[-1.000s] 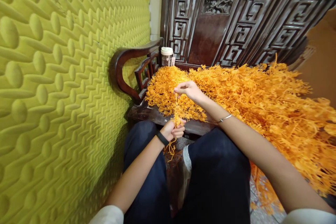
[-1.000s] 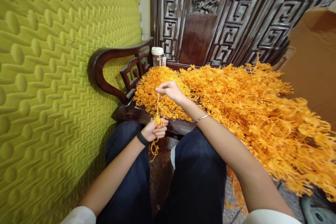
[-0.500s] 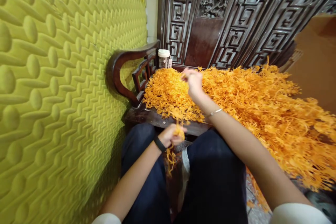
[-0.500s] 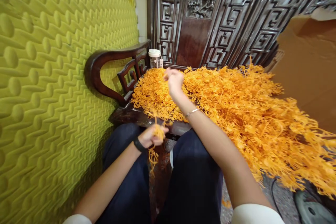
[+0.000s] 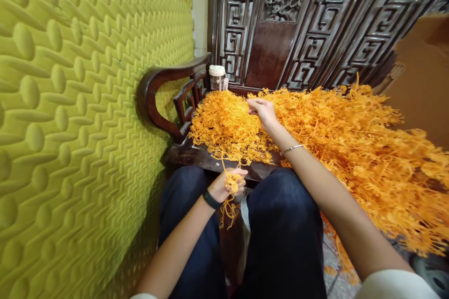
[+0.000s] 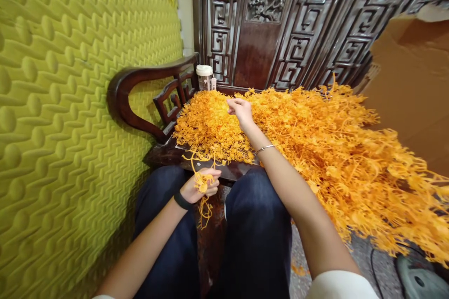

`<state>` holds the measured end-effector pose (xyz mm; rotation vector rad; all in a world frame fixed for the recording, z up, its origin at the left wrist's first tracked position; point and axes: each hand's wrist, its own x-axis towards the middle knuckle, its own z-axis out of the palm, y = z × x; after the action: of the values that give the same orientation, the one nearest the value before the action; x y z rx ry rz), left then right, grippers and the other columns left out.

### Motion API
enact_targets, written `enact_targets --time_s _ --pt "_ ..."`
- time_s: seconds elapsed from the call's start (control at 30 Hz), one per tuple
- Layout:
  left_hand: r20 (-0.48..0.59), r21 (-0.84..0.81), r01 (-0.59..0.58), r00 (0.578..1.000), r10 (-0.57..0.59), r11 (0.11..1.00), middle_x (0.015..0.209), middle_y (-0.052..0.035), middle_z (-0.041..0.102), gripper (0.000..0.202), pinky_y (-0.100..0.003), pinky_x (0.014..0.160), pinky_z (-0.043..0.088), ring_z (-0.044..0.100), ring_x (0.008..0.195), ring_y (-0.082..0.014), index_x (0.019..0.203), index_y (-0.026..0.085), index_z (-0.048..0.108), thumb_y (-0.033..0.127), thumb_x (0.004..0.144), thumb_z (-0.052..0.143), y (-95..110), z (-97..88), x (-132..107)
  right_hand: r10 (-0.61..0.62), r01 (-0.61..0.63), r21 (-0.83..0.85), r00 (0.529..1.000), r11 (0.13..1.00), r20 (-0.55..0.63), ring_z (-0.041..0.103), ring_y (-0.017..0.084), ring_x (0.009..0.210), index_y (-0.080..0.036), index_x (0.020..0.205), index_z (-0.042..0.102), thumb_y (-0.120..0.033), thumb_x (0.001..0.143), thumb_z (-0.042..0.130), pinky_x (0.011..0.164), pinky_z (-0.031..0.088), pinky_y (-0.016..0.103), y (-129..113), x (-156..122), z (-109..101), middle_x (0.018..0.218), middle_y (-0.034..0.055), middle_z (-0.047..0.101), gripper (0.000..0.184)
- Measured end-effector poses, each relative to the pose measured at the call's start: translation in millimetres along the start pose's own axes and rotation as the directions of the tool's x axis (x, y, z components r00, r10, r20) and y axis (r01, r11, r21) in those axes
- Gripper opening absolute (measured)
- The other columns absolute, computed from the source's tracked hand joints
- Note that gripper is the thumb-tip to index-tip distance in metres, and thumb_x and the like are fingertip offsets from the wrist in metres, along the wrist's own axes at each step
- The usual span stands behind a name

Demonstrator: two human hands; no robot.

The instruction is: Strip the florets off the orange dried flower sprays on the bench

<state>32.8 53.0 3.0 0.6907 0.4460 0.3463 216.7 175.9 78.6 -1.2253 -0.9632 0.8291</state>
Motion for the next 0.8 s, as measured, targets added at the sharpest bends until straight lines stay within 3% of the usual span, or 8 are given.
enact_targets --time_s 0.1,0.2,0.33,0.43,0.57,0.67,0.73,0.8 --pt "-0.071 -0.035 -0.046 0.996 0.044 0.998 0.032 0.0052 0.028 0.039 -0.022 0.036 0.009 0.021 0.027 -0.0036 0.042 0.018 0.029 0.018 0.076 0.049 1 5.6 -2 0.044 -0.048 0.023 0.988 0.999 0.145 0.061 0.010 0.067 -0.017 0.098 0.058 -0.019 0.069 0.064 0.068 0.050 0.025 0 -3 -1 0.087 0.0032 0.061 0.030" --pt "-0.157 -0.073 -0.122 0.982 0.109 0.990 0.033 0.0069 0.026 0.039 -0.021 0.036 0.010 0.021 0.027 -0.0029 0.043 0.018 0.027 0.016 0.070 0.055 3 10.9 -3 0.052 -0.032 -0.081 0.962 0.996 0.269 0.061 0.014 0.088 -0.022 0.119 0.049 -0.020 0.065 0.069 0.078 0.051 0.031 -1 -10 -2 0.121 0.0090 0.052 0.057" --pt "-0.184 -0.082 -0.147 0.974 0.130 0.986 0.033 0.0078 0.023 0.042 -0.020 0.037 0.011 0.021 0.028 -0.0025 0.041 0.018 0.025 0.016 0.070 0.056 5 11.9 -5 0.010 0.101 -0.236 0.903 0.966 0.429 0.058 0.019 0.100 -0.016 0.108 0.058 -0.025 0.070 0.066 0.085 0.049 0.035 -7 -22 3 0.124 0.0116 0.052 0.041" --pt "-0.151 -0.074 -0.125 0.982 0.113 0.989 0.032 0.0065 0.024 0.042 -0.021 0.037 0.011 0.020 0.027 -0.0034 0.040 0.018 0.026 0.017 0.073 0.053 6 9.3 -6 0.066 0.124 -0.242 0.756 0.962 0.652 0.060 0.018 0.094 -0.016 0.100 0.063 -0.033 0.076 0.062 0.086 0.049 0.035 -15 -33 9 0.108 0.0100 0.063 0.029" --pt "-0.089 -0.095 -0.093 0.992 0.085 0.991 0.032 0.0059 0.023 0.044 -0.022 0.037 0.012 0.019 0.028 -0.0042 0.041 0.018 0.025 0.020 0.077 0.049 6 4.1 -6 0.094 0.149 -0.177 0.444 0.973 0.891 0.060 0.015 0.099 -0.017 0.103 0.063 -0.038 0.082 0.056 0.090 0.046 0.032 -33 -56 21 0.106 0.0075 0.065 0.031" --pt "-0.015 -0.139 -0.104 0.995 0.102 0.985 0.033 0.0062 0.020 0.045 -0.022 0.038 0.013 0.017 0.028 -0.0043 0.042 0.017 0.025 0.023 0.081 0.047 7 -0.4 -7 0.113 0.255 -0.175 0.240 0.951 0.964 0.058 0.015 0.103 -0.015 0.107 0.062 -0.033 0.078 0.063 0.093 0.044 0.030 -47 -74 31 0.112 0.0071 0.063 0.034" --pt "0.043 -0.178 -0.128 0.990 0.137 0.976 0.034 0.0060 0.019 0.045 -0.021 0.038 0.014 0.016 0.028 -0.0046 0.042 0.017 0.025 0.023 0.082 0.045 7 -3.2 -8 0.133 0.351 -0.193 0.190 0.916 0.973 0.056 0.016 0.105 -0.014 0.109 0.060 -0.030 0.073 0.068 0.093 0.044 0.030 -51 -82 37 0.114 0.0074 0.061 0.041" --pt "0.101 -0.212 -0.142 0.981 0.166 0.967 0.033 0.0059 0.018 0.045 -0.021 0.037 0.013 0.014 0.028 -0.0048 0.042 0.017 0.025 0.023 0.082 0.045 8 -5.4 -9 0.125 0.428 -0.195 0.187 0.882 0.974 0.055 0.017 0.107 -0.014 0.113 0.058 -0.028 0.068 0.072 0.094 0.043 0.030 -49 -88 42 0.118 0.0080 0.059 0.050"
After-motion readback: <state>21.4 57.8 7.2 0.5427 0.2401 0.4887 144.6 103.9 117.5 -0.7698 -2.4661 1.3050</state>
